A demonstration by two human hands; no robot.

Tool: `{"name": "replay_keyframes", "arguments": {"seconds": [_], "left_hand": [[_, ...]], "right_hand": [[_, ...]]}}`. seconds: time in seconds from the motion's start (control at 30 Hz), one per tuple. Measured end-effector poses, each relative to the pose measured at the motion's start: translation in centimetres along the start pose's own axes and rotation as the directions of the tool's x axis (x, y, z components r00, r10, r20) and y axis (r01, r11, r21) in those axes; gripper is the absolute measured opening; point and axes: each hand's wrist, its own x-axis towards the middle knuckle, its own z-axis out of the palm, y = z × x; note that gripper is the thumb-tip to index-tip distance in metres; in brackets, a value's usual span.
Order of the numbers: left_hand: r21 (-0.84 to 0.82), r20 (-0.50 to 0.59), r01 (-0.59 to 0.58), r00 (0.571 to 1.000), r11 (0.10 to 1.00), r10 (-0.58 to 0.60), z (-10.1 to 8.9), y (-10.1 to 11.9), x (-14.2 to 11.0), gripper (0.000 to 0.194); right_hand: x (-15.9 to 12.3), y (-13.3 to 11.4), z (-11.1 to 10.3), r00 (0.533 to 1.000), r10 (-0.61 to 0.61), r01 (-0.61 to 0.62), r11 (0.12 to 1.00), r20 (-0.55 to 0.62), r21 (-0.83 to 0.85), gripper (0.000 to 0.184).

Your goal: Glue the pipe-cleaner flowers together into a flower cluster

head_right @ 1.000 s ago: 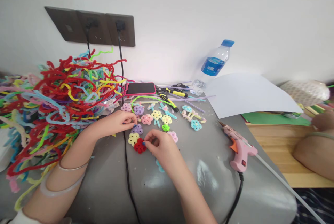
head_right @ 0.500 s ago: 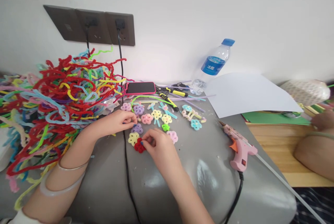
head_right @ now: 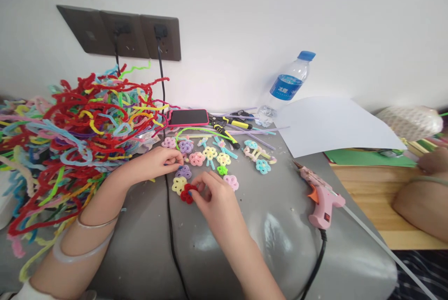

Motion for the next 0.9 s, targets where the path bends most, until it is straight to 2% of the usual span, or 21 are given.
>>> {"name": "replay_keyframes", "arguments": {"seconds": [0.2,0.43,0.9], "left_hand": [[-0.012,-0.003,-0.001,1.000,1.000,0.001,0.0,0.0,-0.1,0.014],[-0.021,-0.013,-0.001,1.000,1.000,0.001,0.2,-0.1,0.0,0.013],[-0.037,0.001,0.009,1.000,0.999,-0.009,0.1,0.2,0.1,0.013]], "right_hand": [[-0.4,-0.4,0.6,1.000,-0.021,0.021,0.999,0.017,-0.037,0.019],[-0.3,0.2,1.1,0.999,0.012,-0.013,1.000,0.038,0.010,0.016],[-0.1,0.4,1.2,0.999,0.008,-0.007,1.000,0.043,-0.005,0.014]]}}
